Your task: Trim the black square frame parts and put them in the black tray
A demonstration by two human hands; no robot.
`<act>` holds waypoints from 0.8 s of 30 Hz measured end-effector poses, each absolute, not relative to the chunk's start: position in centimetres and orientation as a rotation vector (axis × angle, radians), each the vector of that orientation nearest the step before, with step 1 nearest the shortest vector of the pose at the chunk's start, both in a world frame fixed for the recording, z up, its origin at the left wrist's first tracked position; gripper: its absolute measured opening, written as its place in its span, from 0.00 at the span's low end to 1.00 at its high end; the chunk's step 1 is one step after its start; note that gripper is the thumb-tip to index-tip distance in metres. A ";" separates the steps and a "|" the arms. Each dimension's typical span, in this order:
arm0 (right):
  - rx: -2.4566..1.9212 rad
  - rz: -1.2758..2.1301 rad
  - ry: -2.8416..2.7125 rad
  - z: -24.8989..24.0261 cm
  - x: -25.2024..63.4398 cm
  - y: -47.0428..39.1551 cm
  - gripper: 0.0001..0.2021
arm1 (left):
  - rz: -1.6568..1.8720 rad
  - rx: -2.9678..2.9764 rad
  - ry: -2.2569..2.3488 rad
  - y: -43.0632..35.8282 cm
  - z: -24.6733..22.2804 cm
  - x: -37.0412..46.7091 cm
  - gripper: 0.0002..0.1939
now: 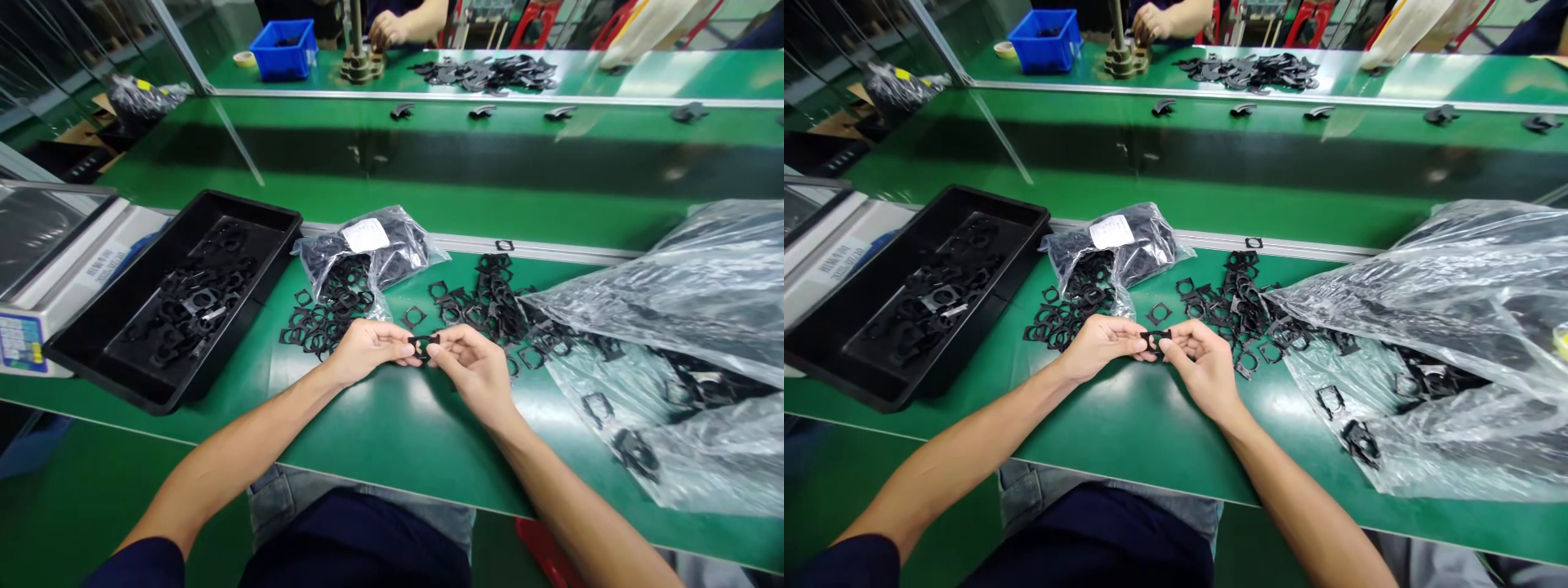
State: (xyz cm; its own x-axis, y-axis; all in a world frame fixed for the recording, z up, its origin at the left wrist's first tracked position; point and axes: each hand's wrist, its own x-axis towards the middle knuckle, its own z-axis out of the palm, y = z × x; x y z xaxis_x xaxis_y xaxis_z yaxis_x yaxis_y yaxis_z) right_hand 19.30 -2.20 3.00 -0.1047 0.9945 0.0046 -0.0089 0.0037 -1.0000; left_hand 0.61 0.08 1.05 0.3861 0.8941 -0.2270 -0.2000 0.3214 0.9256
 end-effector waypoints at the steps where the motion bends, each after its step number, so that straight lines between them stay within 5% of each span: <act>1: -1.144 1.282 -1.282 3.0 19.3 -2.2 0.19 | 0.852 0.972 0.872 0.1 1.0 0.5 0.22; 24: -1.105 1.313 -1.260 2.2 18.7 -2.3 0.16 | 0.878 0.803 0.822 0.4 0.7 0.6 0.25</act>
State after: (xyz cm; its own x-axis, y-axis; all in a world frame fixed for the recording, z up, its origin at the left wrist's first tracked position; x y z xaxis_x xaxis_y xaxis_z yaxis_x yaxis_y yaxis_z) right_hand 18.72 -2.27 2.20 -0.1173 0.9930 0.0122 -0.0530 0.0060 -0.9986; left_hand 0.56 0.41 0.66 0.3940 0.8790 -0.2686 -0.3261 0.4069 0.8533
